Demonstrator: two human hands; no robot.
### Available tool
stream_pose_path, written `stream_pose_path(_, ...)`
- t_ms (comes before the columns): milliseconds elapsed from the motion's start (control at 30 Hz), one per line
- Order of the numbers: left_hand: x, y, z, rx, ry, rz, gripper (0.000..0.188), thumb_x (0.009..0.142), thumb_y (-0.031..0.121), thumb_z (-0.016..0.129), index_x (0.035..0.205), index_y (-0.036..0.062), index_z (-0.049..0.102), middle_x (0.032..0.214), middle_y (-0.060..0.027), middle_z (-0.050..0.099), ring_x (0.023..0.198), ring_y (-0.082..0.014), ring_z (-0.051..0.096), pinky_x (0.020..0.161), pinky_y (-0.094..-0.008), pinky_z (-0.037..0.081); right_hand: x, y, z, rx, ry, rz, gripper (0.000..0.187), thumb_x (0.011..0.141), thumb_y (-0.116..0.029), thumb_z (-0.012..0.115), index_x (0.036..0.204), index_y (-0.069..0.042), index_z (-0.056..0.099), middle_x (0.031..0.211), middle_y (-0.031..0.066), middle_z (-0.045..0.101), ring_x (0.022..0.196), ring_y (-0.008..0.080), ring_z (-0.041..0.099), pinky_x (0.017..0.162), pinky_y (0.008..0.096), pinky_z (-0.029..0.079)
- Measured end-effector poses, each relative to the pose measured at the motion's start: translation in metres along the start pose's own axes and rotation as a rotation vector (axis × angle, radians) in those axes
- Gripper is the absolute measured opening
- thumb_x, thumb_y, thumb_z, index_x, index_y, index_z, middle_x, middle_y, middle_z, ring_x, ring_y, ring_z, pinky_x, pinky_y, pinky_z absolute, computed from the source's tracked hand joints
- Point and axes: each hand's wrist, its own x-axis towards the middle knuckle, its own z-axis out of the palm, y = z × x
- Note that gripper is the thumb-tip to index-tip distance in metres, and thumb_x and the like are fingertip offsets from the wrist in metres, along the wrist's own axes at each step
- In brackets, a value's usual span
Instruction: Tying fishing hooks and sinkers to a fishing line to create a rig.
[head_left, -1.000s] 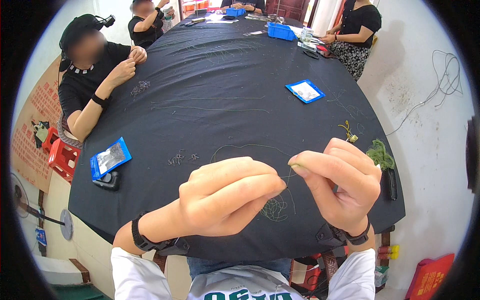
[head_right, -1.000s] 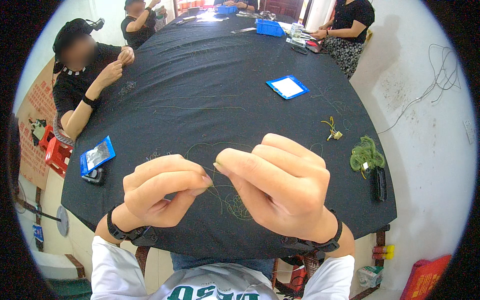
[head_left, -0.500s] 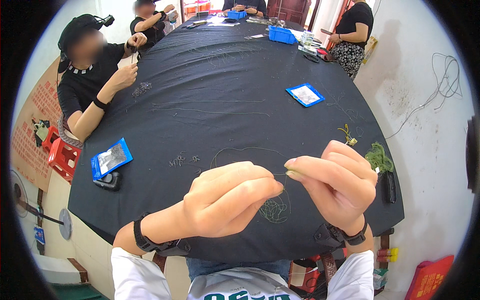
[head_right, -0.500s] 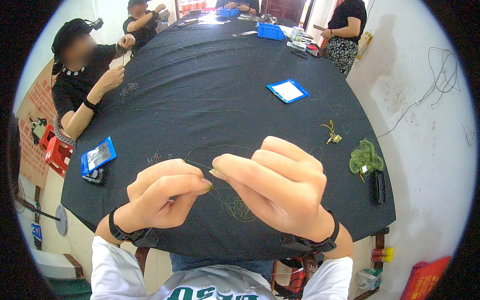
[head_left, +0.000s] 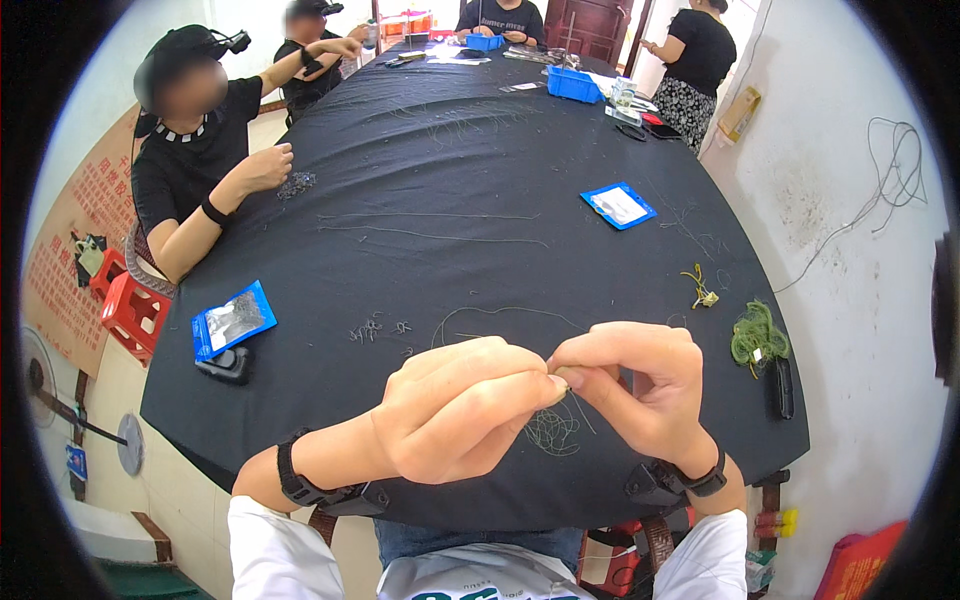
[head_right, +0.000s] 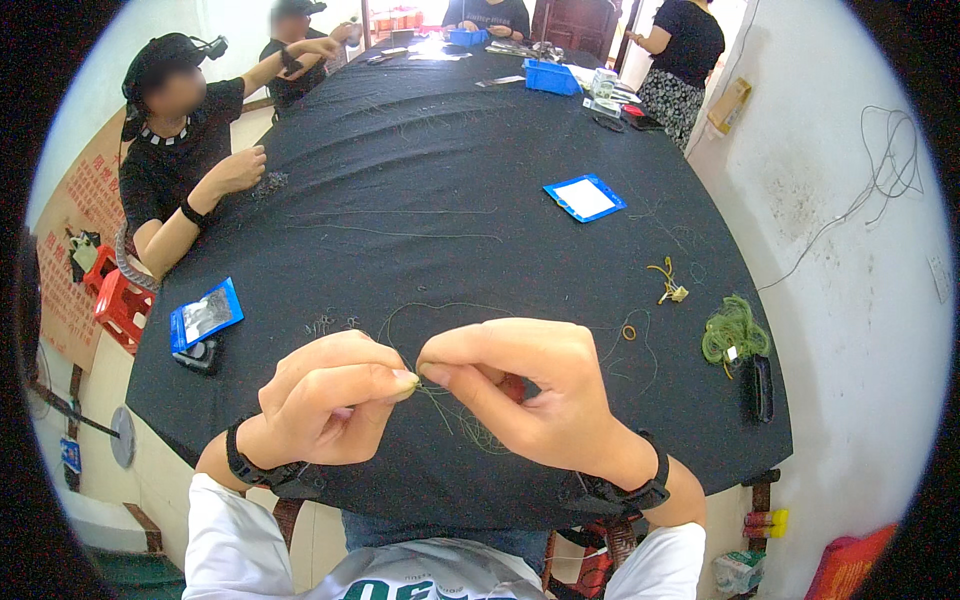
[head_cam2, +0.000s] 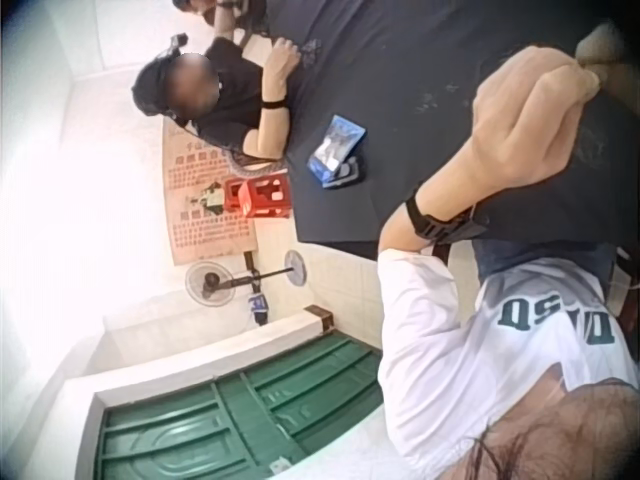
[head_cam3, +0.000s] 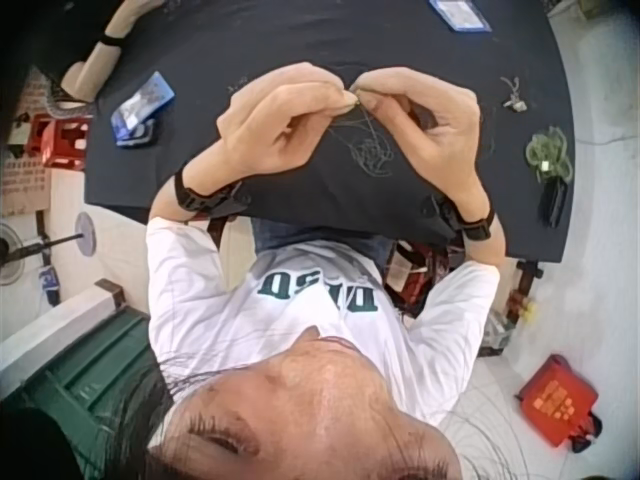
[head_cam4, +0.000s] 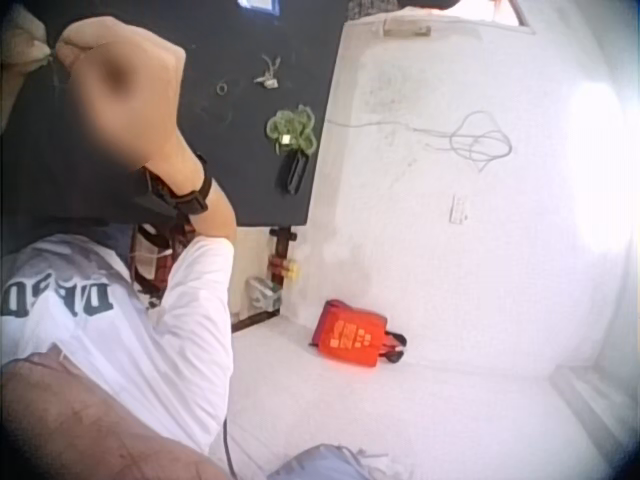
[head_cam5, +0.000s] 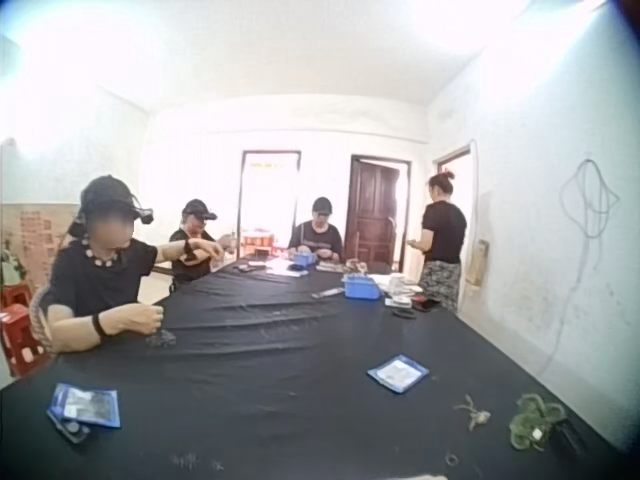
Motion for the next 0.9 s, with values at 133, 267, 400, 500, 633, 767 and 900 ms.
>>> stream_pose_path(133,-0.002,-0.001,0.001,0.007,0.024,0.013,0.027,0.071,-0.015,0.061,0.094,-0.0014,0.057,0.077,-0.0139,0.062,0.056,-0.0166,0.057,0.048,-0.0238,0.045,-0.001,0.003,0.003,-0.097,0.001,-0.184,0.014,0.07,0.0,0.069,0.084,-0.003,0.067,0.057,0.0037,0.055,0.044,0.0112,0.045,0.04,0.0233,0.031)
stream_pose_path(267,-0.004,-0.005,0.003,0.046,0.041,0.024,0.027,0.071,-0.015,0.061,0.095,-0.0025,0.056,0.077,-0.0145,0.061,0.056,-0.0174,0.057,0.047,-0.024,0.045,-0.002,0.002,0.007,-0.38,0.045,-0.405,0.02,0.062,0.0,0.072,0.082,-0.001,0.066,0.052,0.0018,0.046,0.042,0.0129,0.041,0.038,0.0252,0.03)
stream_pose_path(400,-0.001,-0.005,0.004,0.107,0.029,0.045,0.025,0.062,-0.013,0.064,0.086,-0.0083,0.058,0.075,-0.0155,0.059,0.061,-0.0246,0.061,0.053,-0.0294,0.052,-0.008,-0.011,0.01,-0.592,0.099,-0.564,0.025,0.056,0.001,0.073,0.08,0.0,0.066,0.051,-0.0015,0.041,0.043,0.0101,0.041,0.036,0.024,0.03)
stream_pose_path(500,-0.001,-0.006,0.005,0.1,-0.01,0.066,0.024,0.062,-0.011,0.064,0.085,-0.0089,0.058,0.076,-0.0159,0.059,0.061,-0.0247,0.06,0.052,-0.0298,0.052,-0.012,-0.026,0.002,-0.682,0.091,-0.576,0.027,0.053,0.001,0.072,0.079,0.002,0.066,0.052,-0.002,0.042,0.044,0.0092,0.041,0.037,0.0233,0.031)
stream_pose_path(633,-0.001,-0.004,0.007,0.095,0.011,0.112,0.025,0.065,-0.016,0.064,0.087,-0.0038,0.06,0.072,-0.0142,0.061,0.055,-0.0193,0.059,0.048,-0.0259,0.048,-0.006,-0.023,-0.007,-0.637,0.183,-0.581,0.031,0.051,0.003,0.071,0.082,0.001,0.068,0.052,-0.0021,0.044,0.044,0.0106,0.042,0.039,0.0233,0.033)
stream_pose_path(767,0.0,-0.001,0.004,0.058,-0.023,0.123,0.027,0.062,-0.016,0.065,0.085,-0.003,0.06,0.072,-0.014,0.061,0.055,-0.0193,0.059,0.048,-0.0264,0.049,0.0,-0.009,-0.009,-0.465,0.173,-0.453,0.026,0.058,0.004,0.072,0.083,-0.001,0.068,0.054,0.0001,0.05,0.044,0.0132,0.043,0.04,0.0244,0.033)
stream_pose_path(900,0.001,0.0,0.002,0.032,-0.013,0.115,0.028,0.061,-0.016,0.066,0.086,-0.0024,0.059,0.073,-0.0138,0.062,0.055,-0.0188,0.059,0.046,-0.0265,0.049,0.001,-0.007,-0.003,-0.273,0.097,-0.306,0.02,0.064,0.004,0.071,0.083,-0.003,0.067,0.057,0.0042,0.056,0.044,0.0139,0.047,0.04,0.0254,0.034)
